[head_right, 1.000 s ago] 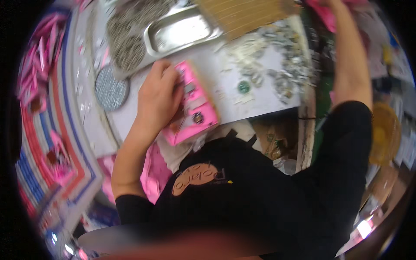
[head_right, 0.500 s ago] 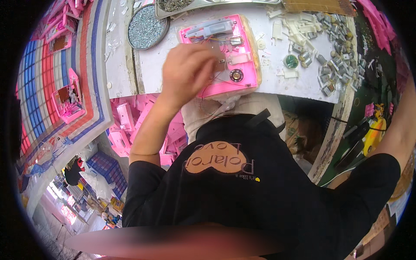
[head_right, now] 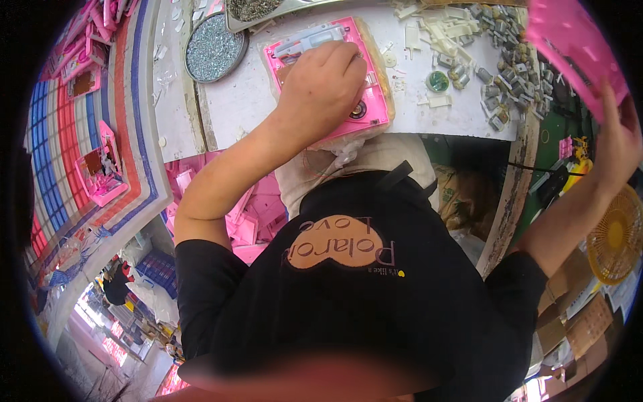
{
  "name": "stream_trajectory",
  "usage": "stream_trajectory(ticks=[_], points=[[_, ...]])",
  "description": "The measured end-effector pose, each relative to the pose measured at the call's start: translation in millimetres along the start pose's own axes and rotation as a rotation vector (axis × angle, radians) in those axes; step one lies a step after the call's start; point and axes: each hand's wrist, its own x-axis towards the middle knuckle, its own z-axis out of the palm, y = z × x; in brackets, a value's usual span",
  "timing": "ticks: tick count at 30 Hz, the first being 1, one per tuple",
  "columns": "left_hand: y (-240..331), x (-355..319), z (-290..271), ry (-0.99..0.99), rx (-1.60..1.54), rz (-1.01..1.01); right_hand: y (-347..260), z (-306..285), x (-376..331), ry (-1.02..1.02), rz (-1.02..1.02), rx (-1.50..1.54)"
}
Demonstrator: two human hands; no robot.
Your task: The recorder is assembling an electronic device, involving component placement, soldering, and screwing.
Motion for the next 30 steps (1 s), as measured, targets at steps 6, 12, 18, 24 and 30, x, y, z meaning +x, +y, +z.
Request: stream_trajectory(ticks=[6,12,18,24,30], points=[[-4,-2,-21,0.119,-0.376,-0.212,-61,91,-63,-0.063,0.07,0.569],[-49,-17,-84,0.16,-2.237,-0.777,-107,207,-26,-0.083,-0.924,0.446],[-60,-51,-114,0.385,-1.682,-0.783,-135,194,-39,-0.475,-0.239,0.761],[4,-56,-56,0.27,-1.01,-0.834,-125,170,-124,-0.782,0.342,0.702],[13,-55,-40,0.1,-0.261,-0.657,-95,178,-147,-0.701,-0.013,0.216]])
